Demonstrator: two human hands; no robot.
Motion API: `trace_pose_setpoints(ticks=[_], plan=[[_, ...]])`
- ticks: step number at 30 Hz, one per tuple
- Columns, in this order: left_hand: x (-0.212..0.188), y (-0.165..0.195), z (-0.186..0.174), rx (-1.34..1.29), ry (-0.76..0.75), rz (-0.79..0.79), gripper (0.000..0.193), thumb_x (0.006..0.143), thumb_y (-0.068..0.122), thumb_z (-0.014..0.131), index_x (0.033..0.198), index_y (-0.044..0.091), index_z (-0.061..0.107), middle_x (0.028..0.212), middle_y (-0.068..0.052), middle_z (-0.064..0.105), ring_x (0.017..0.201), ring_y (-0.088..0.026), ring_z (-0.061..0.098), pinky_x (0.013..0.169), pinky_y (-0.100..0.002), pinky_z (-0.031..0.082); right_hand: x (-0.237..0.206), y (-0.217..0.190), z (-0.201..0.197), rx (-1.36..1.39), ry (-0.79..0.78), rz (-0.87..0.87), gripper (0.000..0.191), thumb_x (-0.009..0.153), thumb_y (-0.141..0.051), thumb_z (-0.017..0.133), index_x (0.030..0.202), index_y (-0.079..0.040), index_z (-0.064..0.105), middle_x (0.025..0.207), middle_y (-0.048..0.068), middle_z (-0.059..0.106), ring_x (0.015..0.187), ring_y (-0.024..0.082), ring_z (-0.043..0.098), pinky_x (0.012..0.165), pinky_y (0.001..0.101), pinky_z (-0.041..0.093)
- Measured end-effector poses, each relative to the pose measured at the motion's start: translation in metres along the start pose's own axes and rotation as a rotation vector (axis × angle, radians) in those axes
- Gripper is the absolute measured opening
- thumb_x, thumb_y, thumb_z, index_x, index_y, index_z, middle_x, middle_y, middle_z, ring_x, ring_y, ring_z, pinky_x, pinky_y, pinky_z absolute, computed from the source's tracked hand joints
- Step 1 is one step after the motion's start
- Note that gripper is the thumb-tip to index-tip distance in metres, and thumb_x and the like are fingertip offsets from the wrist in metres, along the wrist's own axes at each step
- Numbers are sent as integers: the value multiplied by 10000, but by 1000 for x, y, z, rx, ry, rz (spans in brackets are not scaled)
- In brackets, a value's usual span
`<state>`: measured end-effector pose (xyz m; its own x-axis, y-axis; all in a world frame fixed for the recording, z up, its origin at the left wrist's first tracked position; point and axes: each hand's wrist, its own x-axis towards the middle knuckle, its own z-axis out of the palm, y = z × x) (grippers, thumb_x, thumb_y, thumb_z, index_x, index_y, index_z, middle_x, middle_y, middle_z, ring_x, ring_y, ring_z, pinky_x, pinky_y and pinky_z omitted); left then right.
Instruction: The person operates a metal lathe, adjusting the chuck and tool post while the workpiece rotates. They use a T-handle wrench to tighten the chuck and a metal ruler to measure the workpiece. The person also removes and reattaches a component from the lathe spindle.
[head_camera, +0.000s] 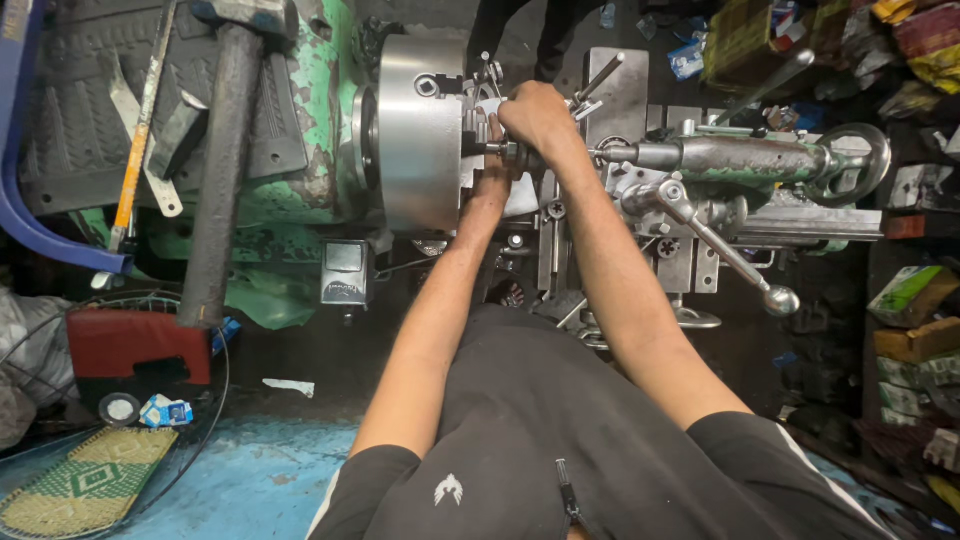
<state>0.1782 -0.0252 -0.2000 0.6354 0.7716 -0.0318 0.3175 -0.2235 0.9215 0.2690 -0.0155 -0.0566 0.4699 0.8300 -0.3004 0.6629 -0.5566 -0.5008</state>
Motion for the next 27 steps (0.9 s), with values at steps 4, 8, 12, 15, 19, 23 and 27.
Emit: trace_pose_setpoints(ticks=[4,8,12,15,19,23,27], plan=[[2,3,2,246,-61,-45,570,1095,144,355,1623,33,172,1641,-199,321,1543,-307,304,1286,-468,204,2,4,3,-64,5,-132,325,774,-196,563,923,0,776,999,283,704,1009,460,669,960,491,512],[12,12,-1,510,-132,-149,610,1060,209,428,1591,-12,225,1649,-206,283,1571,-305,230,1316,-467,121,3,6,3,-80,13,-177,310,774,-180,550,902,-4,772,1004,271,705,1001,455,665,949,487,512],[16,18,-5,712,215,137,875,921,328,584,1563,-78,150,1502,-299,290,1394,-351,268,1168,-411,214,0,8,4,-313,12,-417,273,841,-151,545,867,28,748,1048,269,720,1049,465,668,963,514,533],[11,17,-6,341,153,92,813,972,300,530,1593,-43,135,1267,-240,382,1134,-283,335,956,-375,291,-1,10,6,-506,19,-527,276,904,-145,539,969,54,719,1147,324,672,1081,486,647,927,526,536],[6,12,-1,-316,22,-140,733,1040,263,459,1633,5,114,954,-160,505,788,-192,425,674,-328,393,-1,9,8,63,114,-84,367,1046,-237,485,1256,57,545,1248,331,620,1152,481,592,1018,511,462],[-1,8,2,-292,191,80,615,1120,147,393,1662,7,138,1075,-225,547,900,-264,523,750,-362,499,-12,11,5,397,351,-291,283,1060,-146,513,1307,-7,513,1286,235,658,1203,346,650,1051,440,510],[-46,-7,4,527,-95,12,659,868,21,522,1517,12,411,1632,-293,394,1336,-387,587,1109,-389,528,-64,32,-20,617,487,-439,329,1024,-59,592,1347,-35,534,1310,165,651,1228,256,652,1077,393,554]])
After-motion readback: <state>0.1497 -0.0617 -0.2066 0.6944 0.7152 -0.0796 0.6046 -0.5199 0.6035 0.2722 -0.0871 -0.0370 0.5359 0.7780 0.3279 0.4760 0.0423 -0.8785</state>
